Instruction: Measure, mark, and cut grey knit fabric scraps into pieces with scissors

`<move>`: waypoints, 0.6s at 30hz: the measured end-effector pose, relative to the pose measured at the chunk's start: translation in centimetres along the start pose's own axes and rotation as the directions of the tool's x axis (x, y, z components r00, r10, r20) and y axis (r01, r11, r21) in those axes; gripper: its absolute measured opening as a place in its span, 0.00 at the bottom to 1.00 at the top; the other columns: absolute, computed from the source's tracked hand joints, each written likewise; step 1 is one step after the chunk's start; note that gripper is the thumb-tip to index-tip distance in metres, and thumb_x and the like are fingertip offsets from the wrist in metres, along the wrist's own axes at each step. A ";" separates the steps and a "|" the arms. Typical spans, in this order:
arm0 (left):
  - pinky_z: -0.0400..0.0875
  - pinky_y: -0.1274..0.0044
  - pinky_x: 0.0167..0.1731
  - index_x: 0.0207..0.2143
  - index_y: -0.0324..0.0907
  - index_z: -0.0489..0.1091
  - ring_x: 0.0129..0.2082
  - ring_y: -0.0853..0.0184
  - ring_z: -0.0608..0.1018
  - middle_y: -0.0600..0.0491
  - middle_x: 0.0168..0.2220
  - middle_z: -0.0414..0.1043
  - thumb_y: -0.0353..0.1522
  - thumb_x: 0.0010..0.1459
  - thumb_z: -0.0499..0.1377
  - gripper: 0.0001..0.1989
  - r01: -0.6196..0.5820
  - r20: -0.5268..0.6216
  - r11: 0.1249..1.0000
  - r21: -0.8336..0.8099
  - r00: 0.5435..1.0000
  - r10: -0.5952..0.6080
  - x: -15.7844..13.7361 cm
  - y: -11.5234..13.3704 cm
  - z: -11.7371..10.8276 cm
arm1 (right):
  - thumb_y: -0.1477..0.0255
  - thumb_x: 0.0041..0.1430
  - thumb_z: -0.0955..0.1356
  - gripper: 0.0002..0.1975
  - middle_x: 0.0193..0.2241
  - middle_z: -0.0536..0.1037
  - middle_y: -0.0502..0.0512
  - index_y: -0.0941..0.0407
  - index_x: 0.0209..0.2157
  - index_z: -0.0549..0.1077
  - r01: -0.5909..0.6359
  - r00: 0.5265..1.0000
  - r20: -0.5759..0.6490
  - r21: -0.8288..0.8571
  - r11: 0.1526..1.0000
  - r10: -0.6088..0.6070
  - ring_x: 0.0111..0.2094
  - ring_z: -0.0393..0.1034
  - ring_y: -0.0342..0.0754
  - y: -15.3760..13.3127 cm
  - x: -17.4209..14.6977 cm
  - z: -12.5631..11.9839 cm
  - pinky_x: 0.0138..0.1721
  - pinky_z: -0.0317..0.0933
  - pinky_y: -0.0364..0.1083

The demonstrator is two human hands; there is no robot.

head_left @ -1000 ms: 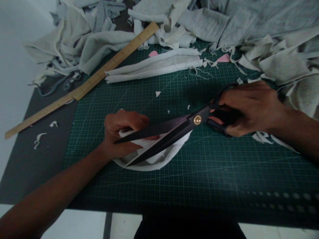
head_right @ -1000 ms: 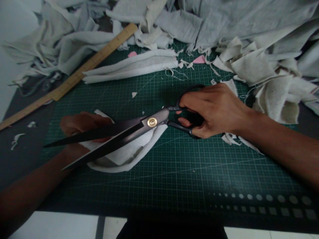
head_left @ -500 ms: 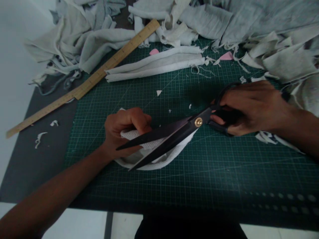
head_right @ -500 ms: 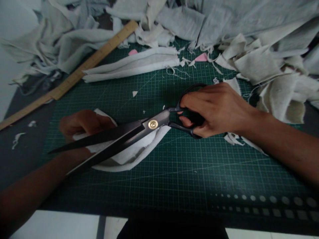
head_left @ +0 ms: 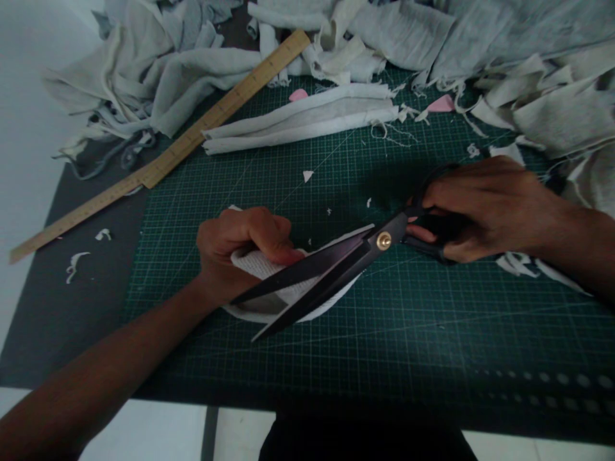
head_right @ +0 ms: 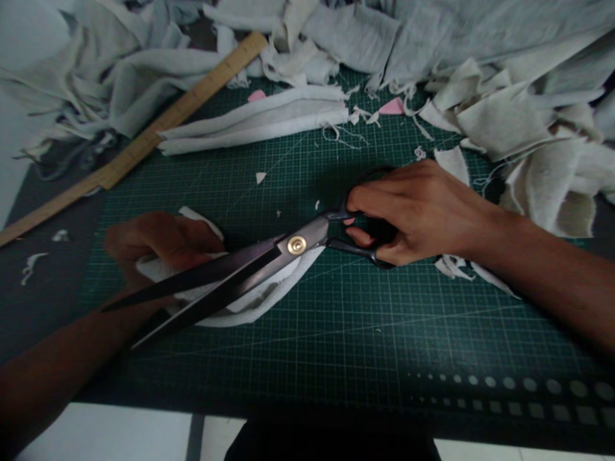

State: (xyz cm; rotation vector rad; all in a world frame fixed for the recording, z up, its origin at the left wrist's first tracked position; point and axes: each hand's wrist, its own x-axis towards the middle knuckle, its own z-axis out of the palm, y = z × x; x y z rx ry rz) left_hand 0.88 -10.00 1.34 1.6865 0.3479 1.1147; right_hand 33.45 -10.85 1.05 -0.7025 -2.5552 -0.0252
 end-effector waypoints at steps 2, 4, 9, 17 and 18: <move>0.50 0.86 0.13 0.28 0.39 0.70 0.14 0.81 0.61 0.62 0.19 0.63 0.35 0.65 0.69 0.15 -0.067 0.071 0.998 0.010 0.995 0.066 0.1 -0.2 -0.1 | 0.69 0.68 0.68 0.06 0.24 0.70 0.43 0.50 0.37 0.64 0.007 1.000 0.014 0.009 1.000 -0.007 0.22 0.64 0.43 0.0 0.1 -0.1 0.25 0.55 0.45; 0.51 0.84 0.13 0.29 0.40 0.70 0.14 0.80 0.62 0.63 0.20 0.63 0.33 0.66 0.68 0.14 -0.111 0.095 0.994 0.017 0.990 0.109 0.2 -0.2 -0.1 | 0.69 0.68 0.67 0.07 0.24 0.70 0.43 0.50 0.37 0.63 0.007 1.000 0.025 0.017 1.000 -0.008 0.22 0.63 0.43 0.1 0.1 -0.2 0.24 0.54 0.45; 0.49 0.82 0.13 0.30 0.40 0.70 0.15 0.80 0.61 0.62 0.21 0.62 0.33 0.67 0.67 0.13 -0.118 0.097 0.993 0.031 0.989 0.114 0.3 -0.2 -0.1 | 0.67 0.72 0.62 0.06 0.23 0.69 0.44 0.50 0.38 0.62 0.025 0.998 0.049 0.039 0.999 -0.027 0.22 0.62 0.43 0.1 0.2 -0.2 0.25 0.53 0.45; 0.51 0.83 0.15 0.30 0.39 0.70 0.15 0.81 0.61 0.63 0.20 0.59 0.30 0.68 0.66 0.13 -0.148 0.100 0.988 0.049 0.985 0.143 0.4 -0.1 0.0 | 0.63 0.78 0.57 0.12 0.23 0.70 0.43 0.51 0.39 0.63 0.068 0.995 0.073 0.040 0.997 -0.070 0.22 0.63 0.42 0.3 0.4 -0.5 0.24 0.53 0.45; 0.53 0.83 0.15 0.29 0.39 0.70 0.15 0.81 0.61 0.64 0.20 0.58 0.30 0.68 0.66 0.13 -0.157 0.112 0.985 0.066 0.982 0.149 0.5 0.0 0.0 | 0.62 0.79 0.57 0.12 0.24 0.70 0.44 0.51 0.39 0.63 0.067 0.995 0.077 0.038 0.997 -0.070 0.22 0.63 0.42 0.3 0.4 -0.5 0.25 0.54 0.45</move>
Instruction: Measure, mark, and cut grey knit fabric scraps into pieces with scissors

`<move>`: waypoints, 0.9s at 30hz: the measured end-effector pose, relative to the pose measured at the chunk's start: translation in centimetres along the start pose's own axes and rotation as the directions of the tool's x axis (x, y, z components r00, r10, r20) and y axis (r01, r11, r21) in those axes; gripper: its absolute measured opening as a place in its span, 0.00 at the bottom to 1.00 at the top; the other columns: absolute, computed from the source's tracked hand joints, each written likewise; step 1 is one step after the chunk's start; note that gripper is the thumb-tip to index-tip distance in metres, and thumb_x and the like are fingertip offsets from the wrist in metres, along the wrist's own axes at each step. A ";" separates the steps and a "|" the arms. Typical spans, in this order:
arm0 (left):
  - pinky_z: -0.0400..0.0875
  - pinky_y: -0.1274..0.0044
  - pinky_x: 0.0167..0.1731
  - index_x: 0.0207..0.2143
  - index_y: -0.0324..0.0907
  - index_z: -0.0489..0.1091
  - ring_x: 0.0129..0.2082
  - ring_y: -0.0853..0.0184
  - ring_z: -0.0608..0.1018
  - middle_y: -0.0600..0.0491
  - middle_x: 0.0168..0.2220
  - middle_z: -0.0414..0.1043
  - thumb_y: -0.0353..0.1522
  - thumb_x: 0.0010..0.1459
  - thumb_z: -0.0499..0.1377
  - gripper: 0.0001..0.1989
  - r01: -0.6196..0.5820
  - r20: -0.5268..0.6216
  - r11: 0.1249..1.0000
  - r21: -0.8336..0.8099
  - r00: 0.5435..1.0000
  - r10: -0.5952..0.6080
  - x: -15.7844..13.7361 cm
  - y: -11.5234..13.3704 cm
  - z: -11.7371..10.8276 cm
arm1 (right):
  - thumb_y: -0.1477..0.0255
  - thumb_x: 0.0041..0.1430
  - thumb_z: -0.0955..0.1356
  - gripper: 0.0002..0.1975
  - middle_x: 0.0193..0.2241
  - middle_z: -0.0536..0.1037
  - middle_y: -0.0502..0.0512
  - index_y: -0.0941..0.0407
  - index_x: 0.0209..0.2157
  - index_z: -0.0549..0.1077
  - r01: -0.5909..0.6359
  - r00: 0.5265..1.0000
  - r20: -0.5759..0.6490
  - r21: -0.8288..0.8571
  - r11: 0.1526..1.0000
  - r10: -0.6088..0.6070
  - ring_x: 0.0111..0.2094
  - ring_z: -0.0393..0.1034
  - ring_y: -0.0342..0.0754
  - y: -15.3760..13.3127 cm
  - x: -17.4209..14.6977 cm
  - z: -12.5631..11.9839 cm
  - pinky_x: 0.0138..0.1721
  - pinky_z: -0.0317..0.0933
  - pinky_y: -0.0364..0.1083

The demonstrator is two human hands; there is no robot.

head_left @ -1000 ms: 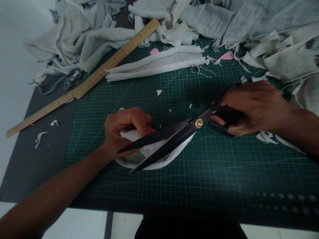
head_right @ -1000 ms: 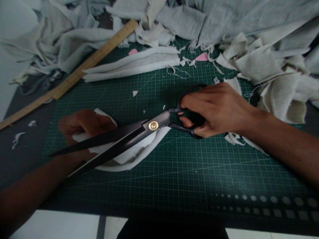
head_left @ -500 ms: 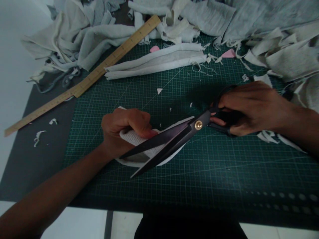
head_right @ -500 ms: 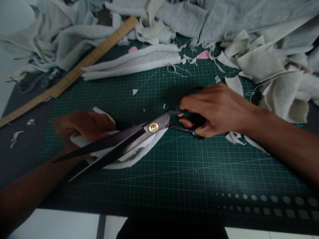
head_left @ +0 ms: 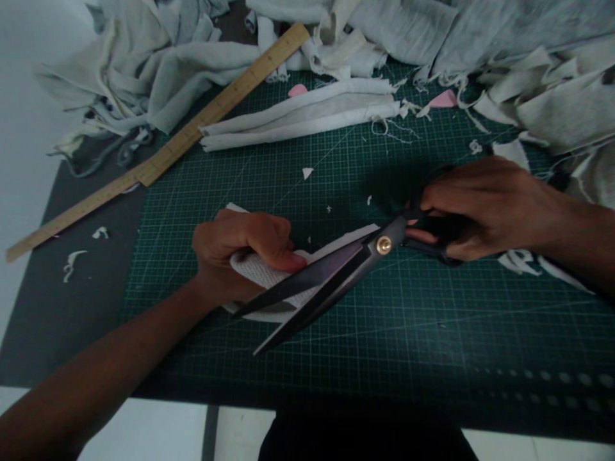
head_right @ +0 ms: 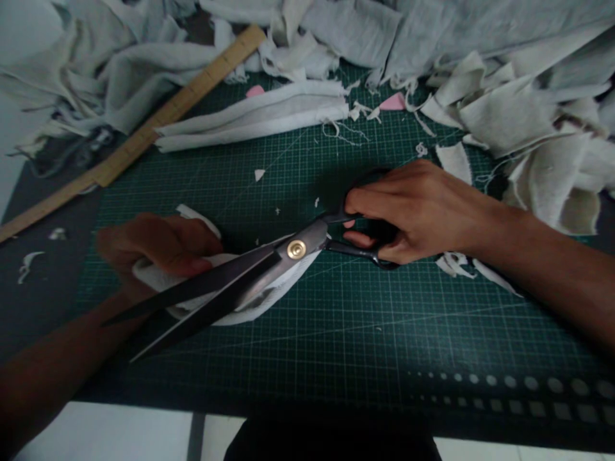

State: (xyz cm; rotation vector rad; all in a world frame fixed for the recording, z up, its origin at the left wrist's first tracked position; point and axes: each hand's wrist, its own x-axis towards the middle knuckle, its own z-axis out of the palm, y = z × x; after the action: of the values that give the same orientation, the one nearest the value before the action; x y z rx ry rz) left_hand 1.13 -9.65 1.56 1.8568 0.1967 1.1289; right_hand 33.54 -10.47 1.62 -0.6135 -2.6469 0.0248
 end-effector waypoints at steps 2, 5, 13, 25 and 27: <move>0.55 0.84 0.15 0.28 0.39 0.69 0.15 0.81 0.62 0.63 0.20 0.60 0.31 0.68 0.66 0.14 -0.014 0.027 0.999 0.042 1.000 0.013 0.2 0.1 -0.1 | 0.61 0.79 0.57 0.13 0.24 0.70 0.44 0.51 0.39 0.64 -0.007 1.000 -0.002 -0.001 1.000 0.007 0.23 0.64 0.42 0.0 -0.1 0.1 0.25 0.55 0.45; 0.57 0.84 0.15 0.27 0.40 0.69 0.16 0.80 0.64 0.62 0.20 0.62 0.32 0.68 0.66 0.15 -0.019 0.055 0.997 0.079 0.998 0.015 0.3 0.2 -0.2 | 0.60 0.78 0.57 0.13 0.25 0.70 0.45 0.51 0.40 0.64 -0.022 1.000 -0.020 0.007 1.000 0.022 0.23 0.64 0.43 0.0 -0.3 0.3 0.25 0.54 0.45; 0.58 0.84 0.16 0.26 0.39 0.69 0.17 0.80 0.65 0.62 0.21 0.63 0.34 0.69 0.65 0.17 -0.049 0.019 0.989 0.139 0.999 0.046 0.0 0.2 0.1 | 0.62 0.77 0.59 0.11 0.24 0.69 0.44 0.50 0.40 0.64 -0.028 0.999 -0.024 0.040 0.999 0.029 0.23 0.63 0.43 0.0 -0.4 0.5 0.25 0.53 0.46; 0.58 0.83 0.15 0.28 0.39 0.71 0.16 0.80 0.66 0.62 0.21 0.64 0.36 0.69 0.65 0.16 -0.077 0.056 0.976 0.201 0.996 0.067 0.4 0.4 -0.1 | 0.59 0.81 0.54 0.18 0.23 0.69 0.44 0.51 0.38 0.64 -0.004 0.999 -0.042 0.036 0.999 0.006 0.21 0.64 0.43 -0.3 -0.1 0.1 0.24 0.56 0.45; 0.58 0.83 0.15 0.28 0.39 0.71 0.16 0.80 0.66 0.62 0.21 0.65 0.35 0.68 0.66 0.15 -0.069 0.047 0.979 0.191 0.997 0.061 0.4 0.4 0.0 | 0.60 0.81 0.55 0.18 0.23 0.69 0.44 0.51 0.37 0.65 -0.002 0.999 -0.033 0.043 0.999 0.003 0.21 0.64 0.43 -0.3 -0.1 0.0 0.24 0.56 0.45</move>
State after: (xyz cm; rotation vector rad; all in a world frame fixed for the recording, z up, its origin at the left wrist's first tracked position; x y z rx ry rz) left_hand 1.20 -9.68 2.12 2.0694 0.2302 1.1485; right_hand 33.43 -10.78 1.60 -0.5981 -2.6062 0.0719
